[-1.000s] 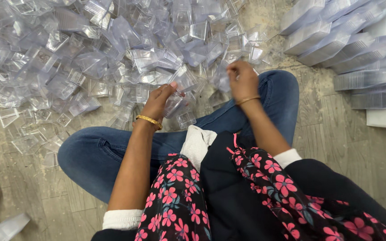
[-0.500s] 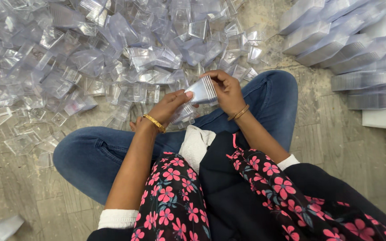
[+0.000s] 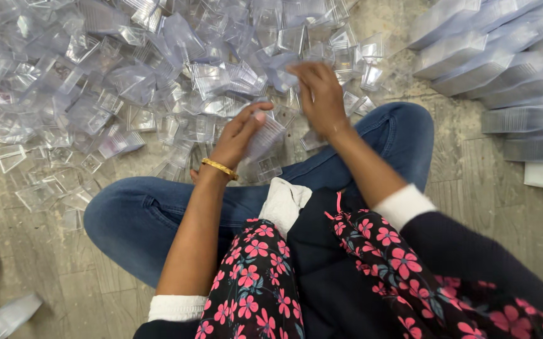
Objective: The person sits on the floor among a large pile of loose transparent plastic cups and stacks them one by one into tall nested stacks, placing completed stacks with other finished stacks beside them.
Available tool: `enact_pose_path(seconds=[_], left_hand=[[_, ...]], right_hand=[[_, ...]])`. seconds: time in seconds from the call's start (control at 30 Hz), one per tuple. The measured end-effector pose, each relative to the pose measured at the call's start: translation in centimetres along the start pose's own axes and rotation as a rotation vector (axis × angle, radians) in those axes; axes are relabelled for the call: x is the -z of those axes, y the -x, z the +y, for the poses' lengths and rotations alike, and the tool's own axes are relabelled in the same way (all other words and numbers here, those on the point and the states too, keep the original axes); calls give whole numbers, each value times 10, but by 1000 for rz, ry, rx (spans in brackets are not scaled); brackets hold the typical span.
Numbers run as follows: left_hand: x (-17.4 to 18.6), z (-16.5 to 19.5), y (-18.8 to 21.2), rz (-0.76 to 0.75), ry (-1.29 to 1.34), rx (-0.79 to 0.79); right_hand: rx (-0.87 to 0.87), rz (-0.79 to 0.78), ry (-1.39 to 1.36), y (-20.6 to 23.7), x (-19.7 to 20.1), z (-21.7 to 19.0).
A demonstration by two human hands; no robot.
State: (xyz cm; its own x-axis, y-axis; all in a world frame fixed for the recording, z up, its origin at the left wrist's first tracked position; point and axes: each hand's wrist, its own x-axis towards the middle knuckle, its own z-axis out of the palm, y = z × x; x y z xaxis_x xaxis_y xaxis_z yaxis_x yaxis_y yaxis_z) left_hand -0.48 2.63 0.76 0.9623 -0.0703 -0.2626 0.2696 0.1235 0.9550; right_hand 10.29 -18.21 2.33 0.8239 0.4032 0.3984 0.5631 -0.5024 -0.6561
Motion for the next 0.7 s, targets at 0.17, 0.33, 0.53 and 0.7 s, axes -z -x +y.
enact_pose_path(seconds=[0.17,0.33,0.53,0.7], left_hand=[[3,-2,3,223,1,128],[0,2,4,235,-34,109],[-3,8,5,179,-86,61],[3,2,7,154,-100,66]], right_hand=[[277,-101,177,-47,-28,30],[115,-23,60,-20,-12,47],[-161,-12,-364,28,31,66],[-280,40,-608,41,40,77]])
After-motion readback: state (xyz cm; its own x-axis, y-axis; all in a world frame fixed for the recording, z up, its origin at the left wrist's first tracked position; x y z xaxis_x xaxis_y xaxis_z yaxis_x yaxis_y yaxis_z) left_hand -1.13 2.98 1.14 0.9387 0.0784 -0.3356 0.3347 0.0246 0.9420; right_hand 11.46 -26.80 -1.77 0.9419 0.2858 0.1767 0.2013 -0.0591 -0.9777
